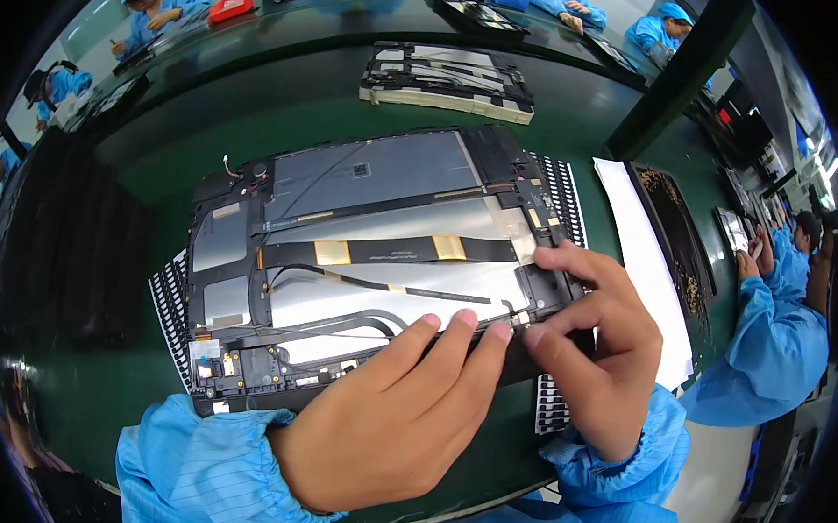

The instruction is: The person applies adhesive strips and product labels by hand to the internal chassis of electronic housings on an assembly line.

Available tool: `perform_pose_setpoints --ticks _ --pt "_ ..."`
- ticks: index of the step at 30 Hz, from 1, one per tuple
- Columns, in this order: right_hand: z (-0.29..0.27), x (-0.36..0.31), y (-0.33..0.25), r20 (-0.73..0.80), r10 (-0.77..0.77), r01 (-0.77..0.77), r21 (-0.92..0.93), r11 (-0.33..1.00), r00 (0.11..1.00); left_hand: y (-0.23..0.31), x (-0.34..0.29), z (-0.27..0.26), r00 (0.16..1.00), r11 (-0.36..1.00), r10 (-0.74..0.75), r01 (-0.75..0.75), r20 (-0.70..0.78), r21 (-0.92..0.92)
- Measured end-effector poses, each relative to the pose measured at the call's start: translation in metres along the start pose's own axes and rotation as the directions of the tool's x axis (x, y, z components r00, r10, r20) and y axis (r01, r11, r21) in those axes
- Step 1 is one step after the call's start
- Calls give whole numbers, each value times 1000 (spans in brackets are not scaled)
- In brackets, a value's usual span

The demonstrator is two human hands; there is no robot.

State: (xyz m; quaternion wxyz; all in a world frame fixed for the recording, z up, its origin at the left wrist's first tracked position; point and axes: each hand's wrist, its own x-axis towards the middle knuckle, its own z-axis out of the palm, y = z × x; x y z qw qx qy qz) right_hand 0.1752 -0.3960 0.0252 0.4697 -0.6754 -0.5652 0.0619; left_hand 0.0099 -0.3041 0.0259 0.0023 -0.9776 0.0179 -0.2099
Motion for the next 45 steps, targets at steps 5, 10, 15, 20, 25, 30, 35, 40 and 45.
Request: perform_pose_setpoints --ticks 5,10,15,20,25,30,35,40,45 --pt "-9 -4 9 -20 -10 13 130 991 1000 4 2 0 1000 1000 -16 17 10 -13" --pt "-4 2 10 20 -124 125 -8 992 992 4 5 4 1000 1000 -14 14 11 22" --pt "3 2 4 -15 -61 62 5 998 998 0 4 0 1000 999 -13 12 11 30" --pt "3 0 -1 -68 -79 78 -22 997 995 8 6 -3 1000 990 -1 3 -16 139" --pt "8 -3 2 -74 -150 144 -86 986 986 10 6 -4 1000 992 -16 15 1 127" --pt "3 -6 30 -200 -55 105 247 963 978 13 -12 -19 990 994 -106 104 -94 -21" --pt "1 -14 45 -98 -15 17 22 1000 995 -6 -89 -34 633 768 -637 571 -441 -291" --pt "8 -21 45 -209 90 -40 229 973 974 -18 -88 1 550 492 -829 635 -99 -595" --pt "28 -7 -4 -270 83 52 458 887 959 -16 -105 -20 444 552 -826 506 -348 -663"
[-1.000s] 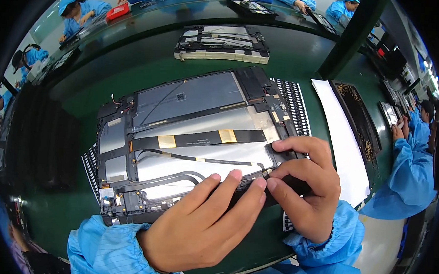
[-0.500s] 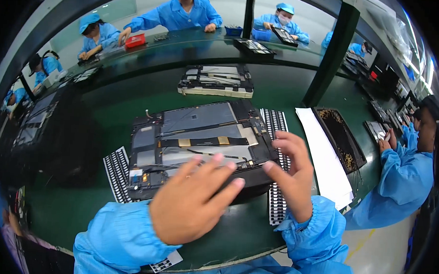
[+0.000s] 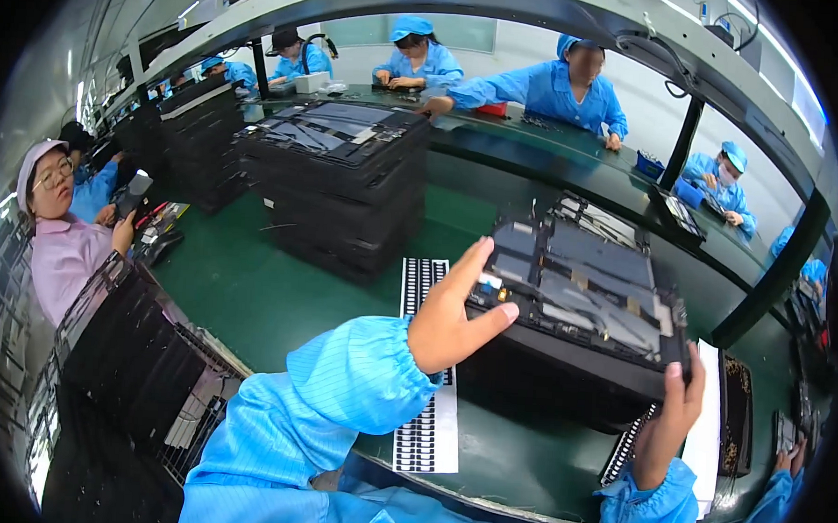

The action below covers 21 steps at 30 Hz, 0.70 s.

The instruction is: The person applies adhesive strips and product labels by hand to the internal chassis of electronic housings on an assembly line.

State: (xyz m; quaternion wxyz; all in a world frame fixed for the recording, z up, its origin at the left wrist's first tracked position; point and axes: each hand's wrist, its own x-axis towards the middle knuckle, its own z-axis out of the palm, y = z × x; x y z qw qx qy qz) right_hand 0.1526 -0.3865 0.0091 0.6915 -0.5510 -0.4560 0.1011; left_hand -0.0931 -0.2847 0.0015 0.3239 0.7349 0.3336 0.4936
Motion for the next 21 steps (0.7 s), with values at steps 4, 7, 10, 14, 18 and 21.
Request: perform_pose_setpoints --ticks 4,7,10,14,18,21 --pt "21 17 -67 64 -164 152 167 974 984 48 26 -41 962 972 186 -210 -202 -107" --pt "70 33 -98 225 -273 245 143 959 935 60 50 -110 895 955 263 -293 -360 -32" --pt "134 43 -105 343 -348 343 78 936 872 51 67 -187 901 957 191 -260 -390 -132" --pt "221 38 -86 364 -438 400 180 899 822 19 85 -261 892 982 188 -167 -411 87" --pt "285 26 -68 388 -486 477 128 870 783 -34 97 -316 940 992 104 -75 -326 99" --pt "303 16 -63 403 -467 478 81 875 787 -53 106 -335 975 979 46 -1 -217 203"
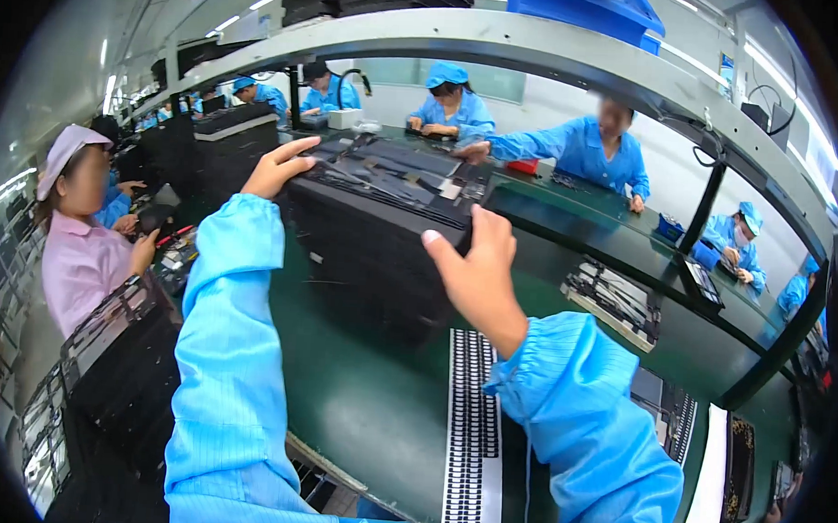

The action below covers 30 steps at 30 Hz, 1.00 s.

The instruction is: The person applies adhesive strips and product labels by hand to the internal chassis of electronic housings on an assembly line.

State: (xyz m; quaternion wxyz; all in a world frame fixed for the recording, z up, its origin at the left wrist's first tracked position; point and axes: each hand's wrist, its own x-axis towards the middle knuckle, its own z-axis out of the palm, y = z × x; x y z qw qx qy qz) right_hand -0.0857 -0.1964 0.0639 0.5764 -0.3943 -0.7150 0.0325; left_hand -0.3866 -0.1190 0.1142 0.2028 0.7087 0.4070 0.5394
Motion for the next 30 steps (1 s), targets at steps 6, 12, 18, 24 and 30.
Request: perform_pose_setpoints --ticks 6,12,18,24,30 --pt "-18 8 4 157 18 -17 -6 1000 987 -22 8 0 998 997 -10 5 -56 -80" --pt "-198 17 25 342 261 -254 -67 965 903 69 -66 87 566 837 531 -469 -631 283" --pt "-346 -6 121 218 565 -383 -541 748 796 146 -69 272 690 642 632 -721 353 260" --pt "-320 -19 240 303 789 -640 -465 612 534 21 23 368 859 943 107 -247 500 223" --pt "-261 -38 325 42 938 -858 -393 331 343 -95 55 452 859 921 -377 309 345 238"
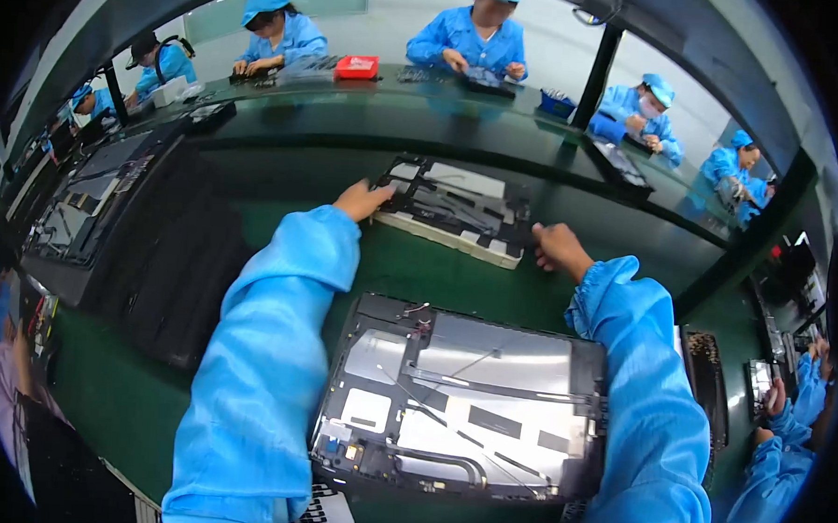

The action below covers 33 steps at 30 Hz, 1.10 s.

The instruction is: The person applies adhesive strips and product labels by hand to the internal chassis of electronic housings on an assembly line.

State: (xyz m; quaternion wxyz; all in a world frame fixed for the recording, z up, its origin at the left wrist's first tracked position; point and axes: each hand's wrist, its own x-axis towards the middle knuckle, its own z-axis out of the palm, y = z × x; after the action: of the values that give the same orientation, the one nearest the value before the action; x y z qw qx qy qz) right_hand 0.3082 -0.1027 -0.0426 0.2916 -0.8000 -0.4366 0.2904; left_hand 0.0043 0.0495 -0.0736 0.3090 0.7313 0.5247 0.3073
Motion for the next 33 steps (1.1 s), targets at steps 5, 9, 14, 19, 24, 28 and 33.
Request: perform_pose_setpoints --ticks 5,9,14,19,24,28,33 --pt "3 4 3 -52 -131 138 164 977 990 33 -9 18 994 970 32 -56 -104 -237" --pt "-21 -26 -17 -84 -271 284 301 910 959 50 -2 -13 950 978 130 -171 -282 -124" --pt "-75 -120 -45 -213 -284 354 492 796 935 157 -100 -82 856 881 319 -426 -407 -205" --pt "-88 -235 -37 -420 -434 563 257 785 797 174 -209 -100 870 710 360 -489 -337 -506" --pt "-59 -322 1 -378 -524 545 -59 836 763 143 -293 -81 886 849 357 -440 -295 -294" --pt "-37 -342 28 -354 -509 569 86 818 785 111 -333 -69 872 849 450 -485 -192 -208" --pt "-11 -326 37 -381 -567 569 -119 814 730 85 -328 -61 809 816 561 -576 -174 -49"
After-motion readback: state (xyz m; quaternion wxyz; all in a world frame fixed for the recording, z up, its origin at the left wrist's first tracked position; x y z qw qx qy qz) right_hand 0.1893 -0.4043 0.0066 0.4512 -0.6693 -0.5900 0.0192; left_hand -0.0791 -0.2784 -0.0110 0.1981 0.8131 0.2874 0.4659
